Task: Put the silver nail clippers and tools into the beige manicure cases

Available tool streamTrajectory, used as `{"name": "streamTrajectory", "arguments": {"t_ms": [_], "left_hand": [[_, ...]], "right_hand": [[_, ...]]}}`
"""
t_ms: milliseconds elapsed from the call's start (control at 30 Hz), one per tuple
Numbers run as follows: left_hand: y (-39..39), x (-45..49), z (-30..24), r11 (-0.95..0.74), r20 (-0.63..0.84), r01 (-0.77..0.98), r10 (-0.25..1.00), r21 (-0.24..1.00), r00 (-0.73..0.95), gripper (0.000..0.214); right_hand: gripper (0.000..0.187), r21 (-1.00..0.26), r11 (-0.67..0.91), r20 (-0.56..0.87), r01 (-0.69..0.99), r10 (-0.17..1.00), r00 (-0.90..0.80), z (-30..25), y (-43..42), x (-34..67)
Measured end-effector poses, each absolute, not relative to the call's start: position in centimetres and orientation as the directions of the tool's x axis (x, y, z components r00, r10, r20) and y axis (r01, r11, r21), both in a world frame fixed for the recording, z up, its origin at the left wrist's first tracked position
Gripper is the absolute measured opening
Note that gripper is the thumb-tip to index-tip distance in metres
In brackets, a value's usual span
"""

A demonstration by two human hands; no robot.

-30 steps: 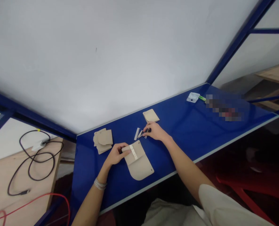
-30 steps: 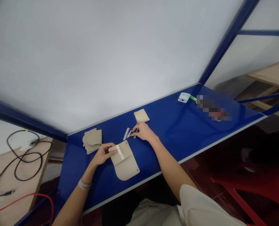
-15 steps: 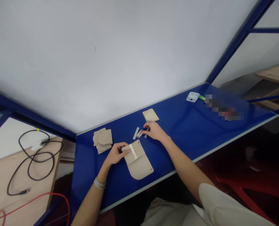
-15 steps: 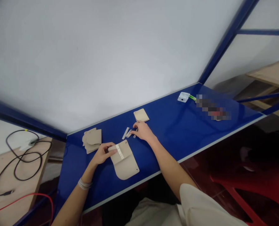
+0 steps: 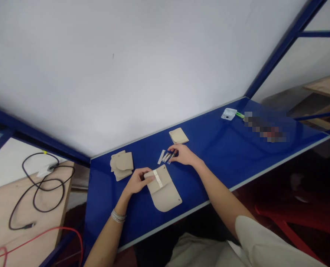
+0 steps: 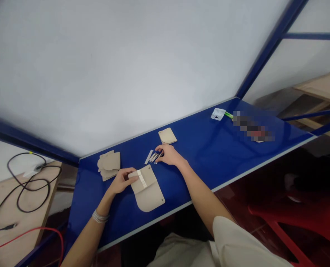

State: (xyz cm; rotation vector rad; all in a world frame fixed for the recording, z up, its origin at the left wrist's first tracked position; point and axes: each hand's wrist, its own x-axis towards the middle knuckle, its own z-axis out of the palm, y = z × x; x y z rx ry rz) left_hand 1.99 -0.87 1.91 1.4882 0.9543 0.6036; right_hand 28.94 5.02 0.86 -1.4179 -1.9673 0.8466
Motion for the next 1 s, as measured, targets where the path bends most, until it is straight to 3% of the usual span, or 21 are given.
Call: {"name": "streamTrajectory", "arguments": {"t_ms": [300, 433, 600, 867, 1000], "left_hand": [[-0.8, 2.1, 1.8, 0.073, -0.148, 0.175, 0.870, 0.982, 0.470, 0.030], [-0.6, 2.1, 1.4, 0.075, -0.123, 0.135, 0.912, 0.988, 0.392, 0.031], [-0.3, 1.9, 0.4, 0.111, -0.128, 0.076, 0.953, 0.991, 0.275, 0.030], [-0.2, 1.8, -0.1, 0.187, -0.174, -0.041, 0.960, 0.981, 0.221, 0.028], [-0.4, 1.9, 0.2, 0.115, -0.102, -0.043, 0.970, 0.992, 0.220, 0.025]], "right_hand": [[0.044, -0.766, 0.293, 0.193, 0.572, 0.954, -0.230, 0.5, 4.9, 28.0], [0.036, -0.821, 0.321, 0.271, 0.473, 0.947, -0.173, 1.4, 4.6, 27.5], [0.038, -0.955, 0.223, 0.140, 0.196, 0.921, -0.364, 2.6, 3.4, 26.0], [0.029, -0.983, 0.152, 0.086, 0.105, 0.880, -0.466, 1.4, 2.6, 24.0], [0.028, -0.986, 0.138, 0.077, 0.097, 0.881, -0.468, 1.0, 2.7, 24.1]]}}
